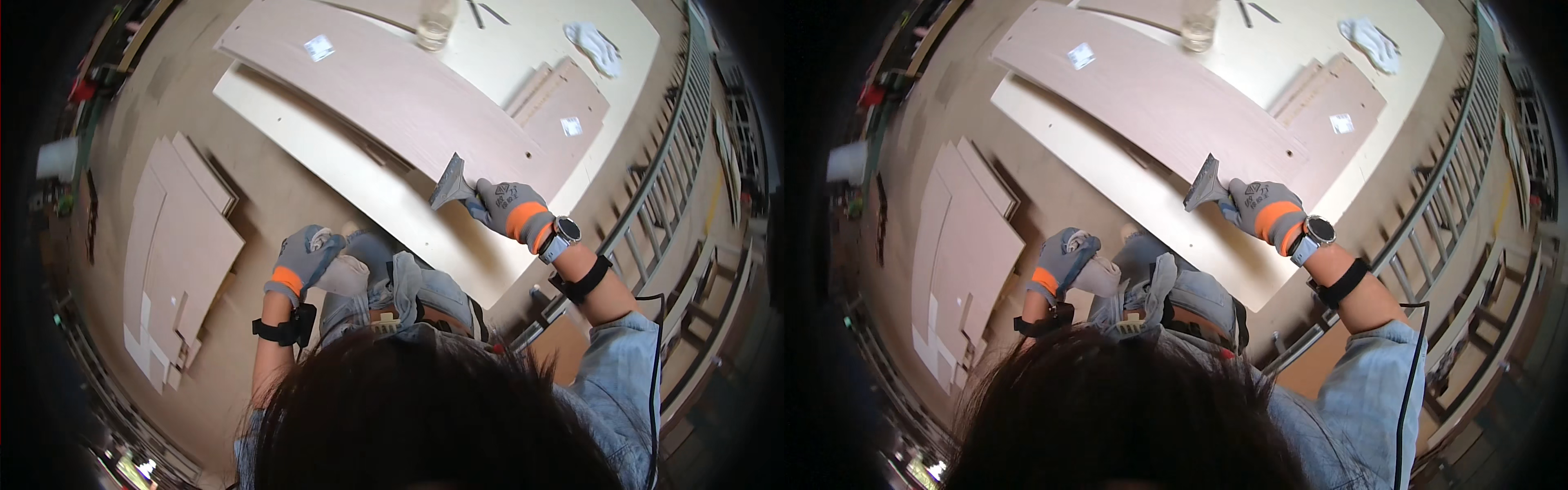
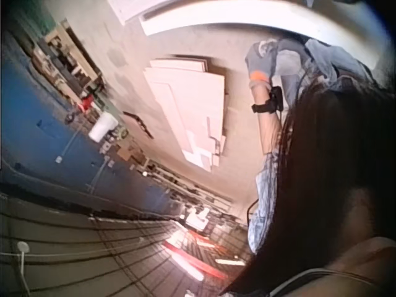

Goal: The person cleans wooden panels by scraping them with a scraper and wiping them with a cloth. They pick up the panels, turn them over, and place them onto a larger white board before wiping the surfaces again.

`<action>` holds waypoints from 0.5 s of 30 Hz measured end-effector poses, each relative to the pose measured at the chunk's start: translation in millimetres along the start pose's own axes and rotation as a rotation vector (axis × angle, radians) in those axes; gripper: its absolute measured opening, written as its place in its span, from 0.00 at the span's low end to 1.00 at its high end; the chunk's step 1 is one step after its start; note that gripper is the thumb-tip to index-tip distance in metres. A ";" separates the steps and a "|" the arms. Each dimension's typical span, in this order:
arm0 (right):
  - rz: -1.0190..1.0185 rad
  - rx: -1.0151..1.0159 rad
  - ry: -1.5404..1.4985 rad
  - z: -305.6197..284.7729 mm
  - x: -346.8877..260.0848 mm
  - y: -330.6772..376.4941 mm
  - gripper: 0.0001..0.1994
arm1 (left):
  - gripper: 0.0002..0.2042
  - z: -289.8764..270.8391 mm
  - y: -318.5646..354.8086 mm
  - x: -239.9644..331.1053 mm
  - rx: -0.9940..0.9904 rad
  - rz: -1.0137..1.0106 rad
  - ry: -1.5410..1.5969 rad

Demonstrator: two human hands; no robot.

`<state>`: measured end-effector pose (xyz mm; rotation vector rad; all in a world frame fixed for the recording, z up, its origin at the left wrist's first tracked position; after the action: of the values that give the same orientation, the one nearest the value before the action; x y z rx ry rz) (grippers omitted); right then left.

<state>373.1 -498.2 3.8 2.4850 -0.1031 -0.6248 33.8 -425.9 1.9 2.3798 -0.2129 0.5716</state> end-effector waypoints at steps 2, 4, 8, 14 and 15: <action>0.057 -0.097 -0.025 -22.0 -28.5 -19.6 0.18 | 0.13 -4.7 3.2 -17.8 0.027 -0.042 0.005; 0.146 -0.178 -0.044 -28.9 -42.2 -34.6 0.18 | 0.13 -8.5 2.0 -31.9 0.042 -0.056 0.011; 0.017 -0.051 0.060 -29.4 -57.1 -70.7 0.20 | 0.20 -30.4 -0.7 -60.3 0.073 0.001 -0.075; -0.002 -0.049 0.054 -40.4 -101.3 -123.7 0.20 | 0.20 -70.9 -15.6 -90.3 0.128 -0.020 0.021; 0.005 -0.063 0.044 -43.4 -108.2 -134.5 0.20 | 0.20 -80.0 -19.3 -94.6 0.135 -0.026 0.022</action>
<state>288.6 -341.6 6.5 2.4356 -0.0716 -0.5621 -72.4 -359.2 2.0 2.5009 -0.1378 0.6176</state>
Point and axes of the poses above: each hand's wrist, its own y-axis away from the middle knuckle, its own z-axis out of the palm, x = y × z, the point moved 1 cm from there along -y, towards the middle knuckle, and after that the axes turned 12 degrees about -y, right-handed, at the moved point
